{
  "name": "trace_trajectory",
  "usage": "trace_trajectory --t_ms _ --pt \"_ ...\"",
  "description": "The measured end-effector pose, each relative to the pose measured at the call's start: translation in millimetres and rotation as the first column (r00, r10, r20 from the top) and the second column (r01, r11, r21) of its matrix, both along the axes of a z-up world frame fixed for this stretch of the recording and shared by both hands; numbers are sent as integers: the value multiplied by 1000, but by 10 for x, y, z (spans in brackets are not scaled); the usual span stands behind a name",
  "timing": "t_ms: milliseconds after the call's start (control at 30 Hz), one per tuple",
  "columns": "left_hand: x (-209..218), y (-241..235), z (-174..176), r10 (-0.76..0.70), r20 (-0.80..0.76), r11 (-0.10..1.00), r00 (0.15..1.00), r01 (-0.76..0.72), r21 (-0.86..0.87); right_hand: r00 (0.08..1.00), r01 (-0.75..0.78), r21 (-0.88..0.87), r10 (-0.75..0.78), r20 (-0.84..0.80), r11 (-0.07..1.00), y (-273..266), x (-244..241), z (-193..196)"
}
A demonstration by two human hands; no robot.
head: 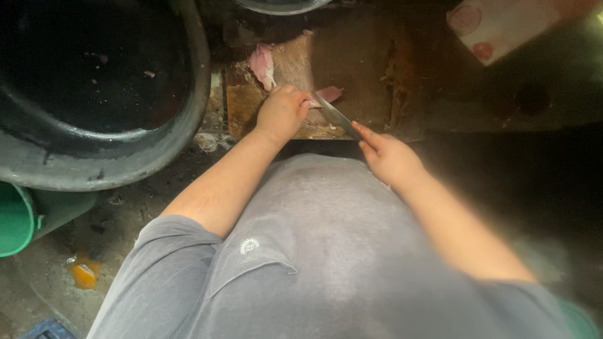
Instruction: The person cuts raw meat into smaller pieces using a knife on a wooden board.
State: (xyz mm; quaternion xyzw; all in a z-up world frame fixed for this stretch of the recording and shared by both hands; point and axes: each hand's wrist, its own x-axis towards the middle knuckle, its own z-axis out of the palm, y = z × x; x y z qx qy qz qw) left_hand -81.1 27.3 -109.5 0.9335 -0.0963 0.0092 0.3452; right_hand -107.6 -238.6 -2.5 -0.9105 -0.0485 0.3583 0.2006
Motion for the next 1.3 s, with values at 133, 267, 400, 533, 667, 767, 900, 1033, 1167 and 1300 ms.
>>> trace_trajectory --t_ms 133,267,400,533,667,767,900,1033,1167,1300 --pt "4 2 -11 -5 -13 1000 1000 5 26 999 45 103 -46 12 994 22 59 -66" --pt "2 10 -42 -29 -24 999 999 30 18 997 73 220 -80 23 973 283 264 -277" --pt "22 2 -6 -24 13 999 1000 24 37 995 -3 229 -19 96 974 410 373 -340" --pt "24 -42 44 45 -67 996 997 -40 76 997 -40 90 34 66 995 69 124 -166" --pt "53 41 148 170 -39 972 985 -161 171 994 -40 -112 28 -107 993 -215 -81 54" --pt "49 31 190 35 83 983 996 -49 177 997 -35 -79 30 -69 996 -312 -176 88" --pt "120 -141 195 -103 57 992 993 107 -63 999 36 -12 -35 34 999 -271 -188 13" --pt "202 -262 198 -34 -116 999 993 38 28 998 35 -12 -34 55 999 -243 -157 -44" --pt "108 -228 133 -31 -99 999 995 32 3 999 42 0 -42 34 999 -226 -195 -49" --pt "115 -201 43 -37 -29 999 999 37 -12 999 29 -18 -28 41 999 -204 -168 -64"
